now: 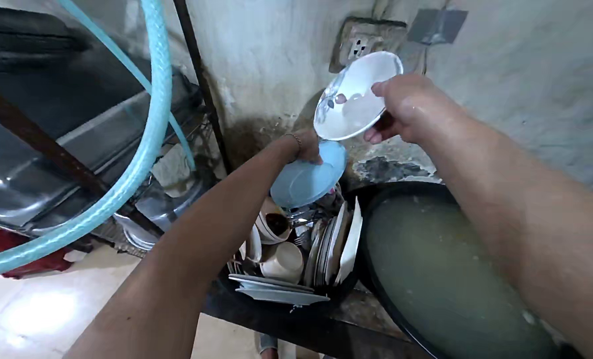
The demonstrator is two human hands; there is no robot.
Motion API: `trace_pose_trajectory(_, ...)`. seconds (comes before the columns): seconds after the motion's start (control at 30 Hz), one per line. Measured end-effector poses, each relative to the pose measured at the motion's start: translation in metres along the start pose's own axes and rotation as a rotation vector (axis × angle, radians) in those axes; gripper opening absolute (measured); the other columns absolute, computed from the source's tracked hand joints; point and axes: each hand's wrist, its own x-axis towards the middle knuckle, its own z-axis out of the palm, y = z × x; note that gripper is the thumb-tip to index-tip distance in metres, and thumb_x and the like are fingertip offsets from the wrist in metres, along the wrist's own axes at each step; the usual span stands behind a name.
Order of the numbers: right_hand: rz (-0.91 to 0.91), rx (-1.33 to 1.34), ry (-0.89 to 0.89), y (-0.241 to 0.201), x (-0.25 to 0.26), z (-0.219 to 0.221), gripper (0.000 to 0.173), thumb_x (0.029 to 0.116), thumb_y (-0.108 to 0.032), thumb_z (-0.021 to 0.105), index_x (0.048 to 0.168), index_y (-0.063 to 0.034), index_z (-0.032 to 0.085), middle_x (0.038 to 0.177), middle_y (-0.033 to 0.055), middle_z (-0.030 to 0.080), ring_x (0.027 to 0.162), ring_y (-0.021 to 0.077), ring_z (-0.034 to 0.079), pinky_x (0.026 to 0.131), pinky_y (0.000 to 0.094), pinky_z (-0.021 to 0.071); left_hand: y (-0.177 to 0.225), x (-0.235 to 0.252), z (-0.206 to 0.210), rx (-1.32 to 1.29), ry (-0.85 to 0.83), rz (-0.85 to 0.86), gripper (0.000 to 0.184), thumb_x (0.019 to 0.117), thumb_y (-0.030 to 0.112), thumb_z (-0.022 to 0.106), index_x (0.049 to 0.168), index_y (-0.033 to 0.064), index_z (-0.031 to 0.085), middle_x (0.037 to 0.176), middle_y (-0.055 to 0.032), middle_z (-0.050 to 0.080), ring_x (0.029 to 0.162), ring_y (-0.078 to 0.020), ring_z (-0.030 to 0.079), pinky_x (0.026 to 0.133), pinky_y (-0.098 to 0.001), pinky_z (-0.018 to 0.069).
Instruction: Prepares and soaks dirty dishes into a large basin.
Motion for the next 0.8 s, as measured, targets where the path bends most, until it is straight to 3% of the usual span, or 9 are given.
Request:
trace_pose_trajectory(0.1, -0.097, -0.141, 0.072, -0.013, -0.005, 0.002, 0.041, 0.1085, -0.038, 0.041, 0.124, -0.0036, 0.057, 0.088, 0.0147, 0.066, 0.058, 0.0215, 0.067, 0.054, 0.0385, 0.0583, -0.005, -0.003, 0.001, -0.014, 0.035, 0.131, 0.044, 0.1, 0.024, 0.068, 0.128, -0.0096, 0.061, 0.126, -0.0297, 0.063, 0.122, -0.0424, 0.06, 0.106, -0.0603, 0.0447)
trace_pose_trajectory(0.17, -0.202, -0.256, 0.103, -0.02, -0.01, 0.003, 0.041, 0.1067, -0.033, 0.047, 0.137, -0.0057, 0.049, 0.105, 0.0201, 0.066, 0.072, 0.0276, 0.071, 0.061, 0.0464, 0.0605, -0.006, -0.002, -0.003, 0.024, 0.082, 0.205, 0.048, 0.0974, 0.024, 0.072, 0.134, -0.0046, 0.061, 0.133, -0.0281, 0.061, 0.127, -0.0416, 0.058, 0.109, -0.06, 0.0421)
trace_pose_trajectory(0.3, -0.438, -0.538, 0.182, -0.018, -0.016, 0.003, 0.049, 0.1077, -0.025, 0.044, 0.152, -0.0057, 0.036, 0.128, 0.027, 0.062, 0.112, 0.0411, 0.067, 0.09, 0.0609, 0.0541, -0.009, -0.002, -0.015, 0.258, 0.066, 0.263, 0.047, 0.0943, 0.037, 0.076, 0.122, -0.0011, 0.069, 0.122, -0.0248, 0.066, 0.119, -0.0415, 0.062, 0.103, -0.0616, 0.0461)
trace_pose_trajectory(0.37, -0.52, -0.602, 0.202, -0.009, -0.014, -0.001, 0.048, 0.1082, -0.024, 0.042, 0.152, -0.0055, 0.036, 0.126, 0.028, 0.063, 0.117, 0.045, 0.064, 0.094, 0.0636, 0.0515, -0.014, -0.005, -0.016, 0.328, 0.077, 0.222, 0.051, 0.0922, 0.045, 0.076, 0.122, 0.0037, 0.07, 0.12, -0.0219, 0.068, 0.117, -0.0407, 0.064, 0.1, -0.064, 0.0486)
trace_pose_trajectory(0.47, -0.533, -0.588, 0.244, 0.014, -0.01, -0.015, 0.046, 0.1091, -0.024, 0.043, 0.15, -0.0047, 0.037, 0.122, 0.0293, 0.064, 0.113, 0.0471, 0.065, 0.092, 0.0636, 0.0523, -0.018, -0.017, -0.017, 0.267, 0.116, 0.257, 0.046, 0.0932, 0.037, 0.077, 0.126, 0.0049, 0.07, 0.124, -0.0215, 0.068, 0.12, -0.0409, 0.063, 0.104, -0.0641, 0.0464)
trace_pose_trajectory(0.53, -0.473, -0.519, 0.292, 0.052, -0.01, -0.029, 0.045, 0.1089, -0.024, 0.043, 0.149, -0.005, 0.04, 0.121, 0.0289, 0.065, 0.11, 0.0468, 0.067, 0.091, 0.0644, 0.0526, -0.022, -0.03, -0.016, 0.209, 0.127, 0.384, 0.036, 0.0952, 0.025, 0.075, 0.123, 0.0022, 0.071, 0.119, -0.0217, 0.069, 0.116, -0.0387, 0.064, 0.104, -0.0584, 0.0466)
trace_pose_trajectory(0.6, -0.337, -0.455, 0.324, 0.117, -0.008, -0.046, 0.044, 0.1096, -0.025, 0.043, 0.148, -0.0045, 0.041, 0.118, 0.0308, 0.065, 0.106, 0.0497, 0.067, 0.087, 0.0682, 0.0522, -0.027, -0.046, -0.013, 0.272, 0.17, 0.498, 0.02, 0.0973, 0.017, 0.071, 0.114, 0.007, 0.076, 0.11, -0.0168, 0.073, 0.107, -0.0346, 0.069, 0.098, -0.0565, 0.0514)
trace_pose_trajectory(0.67, -0.159, -0.401, 0.344, 0.204, -0.006, -0.06, 0.044, 0.1085, -0.024, 0.047, 0.148, -0.0041, 0.042, 0.117, 0.0327, 0.065, 0.105, 0.0517, 0.066, 0.087, 0.0716, 0.0514, -0.039, -0.059, -0.003, 0.399, 0.234, 0.605, 0.022, 0.0988, 0.009, 0.065, 0.115, 0.0159, 0.078, 0.112, -0.0095, 0.076, 0.109, -0.0299, 0.071, 0.101, -0.0551, 0.0519)
trace_pose_trajectory(0.8, 0.108, -0.44, 0.41, 0.348, -0.026, -0.075, 0.047, 0.1084, -0.02, 0.049, 0.15, -0.0003, 0.039, 0.122, 0.0388, 0.06, 0.109, 0.0579, 0.063, 0.09, 0.0733, 0.0494, -0.068, -0.066, 0.026, 0.547, 0.414, 0.863, 0.03, 0.0898, -0.008, 0.066, 0.109, 0.012, 0.078, 0.114, -0.0087, 0.076, 0.113, -0.0314, 0.07, 0.107, -0.0596, 0.0463)
